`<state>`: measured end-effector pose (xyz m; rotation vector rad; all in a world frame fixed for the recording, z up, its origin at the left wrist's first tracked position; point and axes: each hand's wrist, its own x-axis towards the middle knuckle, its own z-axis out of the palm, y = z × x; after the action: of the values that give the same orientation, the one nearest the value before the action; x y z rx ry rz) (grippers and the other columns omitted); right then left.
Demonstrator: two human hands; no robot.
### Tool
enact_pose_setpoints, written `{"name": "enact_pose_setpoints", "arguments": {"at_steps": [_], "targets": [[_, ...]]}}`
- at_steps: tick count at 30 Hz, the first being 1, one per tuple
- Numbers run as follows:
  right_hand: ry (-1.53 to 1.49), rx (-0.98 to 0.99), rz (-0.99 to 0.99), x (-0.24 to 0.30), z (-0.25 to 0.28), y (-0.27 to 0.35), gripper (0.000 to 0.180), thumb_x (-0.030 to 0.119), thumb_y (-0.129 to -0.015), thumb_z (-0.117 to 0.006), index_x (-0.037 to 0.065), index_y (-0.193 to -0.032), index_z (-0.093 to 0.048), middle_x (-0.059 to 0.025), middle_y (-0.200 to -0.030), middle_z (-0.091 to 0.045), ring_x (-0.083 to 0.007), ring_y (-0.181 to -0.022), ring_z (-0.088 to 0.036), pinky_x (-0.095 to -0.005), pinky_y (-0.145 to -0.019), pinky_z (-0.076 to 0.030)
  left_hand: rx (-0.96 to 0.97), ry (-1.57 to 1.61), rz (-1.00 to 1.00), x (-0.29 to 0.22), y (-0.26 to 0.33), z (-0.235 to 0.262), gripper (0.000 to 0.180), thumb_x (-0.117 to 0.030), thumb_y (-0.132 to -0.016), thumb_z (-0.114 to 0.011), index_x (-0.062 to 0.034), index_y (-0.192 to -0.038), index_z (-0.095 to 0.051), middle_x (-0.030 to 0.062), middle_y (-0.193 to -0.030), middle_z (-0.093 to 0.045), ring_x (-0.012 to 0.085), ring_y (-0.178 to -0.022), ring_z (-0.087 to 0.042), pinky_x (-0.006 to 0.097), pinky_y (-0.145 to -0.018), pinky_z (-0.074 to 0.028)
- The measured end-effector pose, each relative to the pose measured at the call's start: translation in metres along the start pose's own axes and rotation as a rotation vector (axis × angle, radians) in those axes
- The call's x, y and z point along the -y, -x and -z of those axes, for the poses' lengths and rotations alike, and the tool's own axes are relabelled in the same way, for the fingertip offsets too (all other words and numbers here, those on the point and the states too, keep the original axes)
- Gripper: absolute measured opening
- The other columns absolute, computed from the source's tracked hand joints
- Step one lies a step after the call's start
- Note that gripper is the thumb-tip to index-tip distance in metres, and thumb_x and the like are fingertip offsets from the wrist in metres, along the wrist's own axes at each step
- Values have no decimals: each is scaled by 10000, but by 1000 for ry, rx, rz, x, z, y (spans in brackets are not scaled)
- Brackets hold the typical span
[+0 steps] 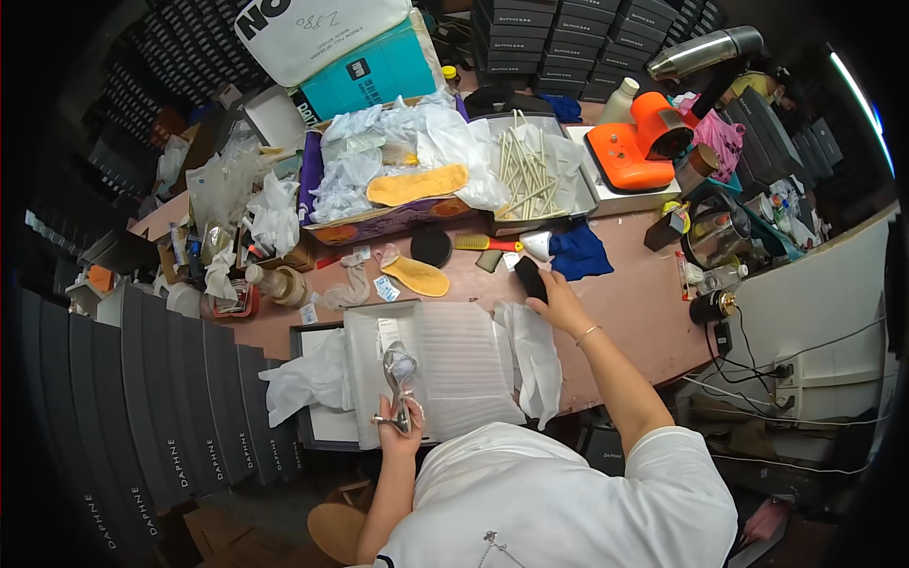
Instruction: Packaging a pair of high-heeled sandals into a shoe box with protective tissue paper and foam inserts.
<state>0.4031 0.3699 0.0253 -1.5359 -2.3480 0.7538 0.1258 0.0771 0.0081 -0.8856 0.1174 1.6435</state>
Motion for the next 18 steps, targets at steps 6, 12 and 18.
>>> {"name": "enact_pose_setpoints", "arguments": {"at_steps": [6, 12, 18], "targets": [[-133, 330, -136, 1, -33, 110, 762, 374, -801, -688, -24, -1370, -374, -329, -1183, -551, -431, -1092, -558, -439, -930, -449, -287, -120, -326, 15, 27, 7, 802, -434, -885, -564, 64, -1392, -192, 275, -1413, -295, 455, -1296, -346, 549, -1095, -310], [-243, 102, -231, -6, -57, 123, 592, 176, -818, -640, 1, -1343, -431, -302, -1128, -589, -423, -1043, -582, -440, -898, -461, -160, -213, -30, 9, 88, 6, 815, -588, -931, -406, 73, -1394, -291, 246, -1381, -397, 337, -1311, -393, 470, -1071, -376], [-635, -9, -68, 42, 39, 124, 535, 131, -824, -592, -39, -1313, -457, -284, -1163, -582, -374, -1081, -584, -389, -906, -462, 138, -1483, -144, 60, 77, -45, 754, -593, -936, -400, 31, -1359, -386, 198, -1318, -485, 311, -1254, -457, 468, -1030, -399]]}}
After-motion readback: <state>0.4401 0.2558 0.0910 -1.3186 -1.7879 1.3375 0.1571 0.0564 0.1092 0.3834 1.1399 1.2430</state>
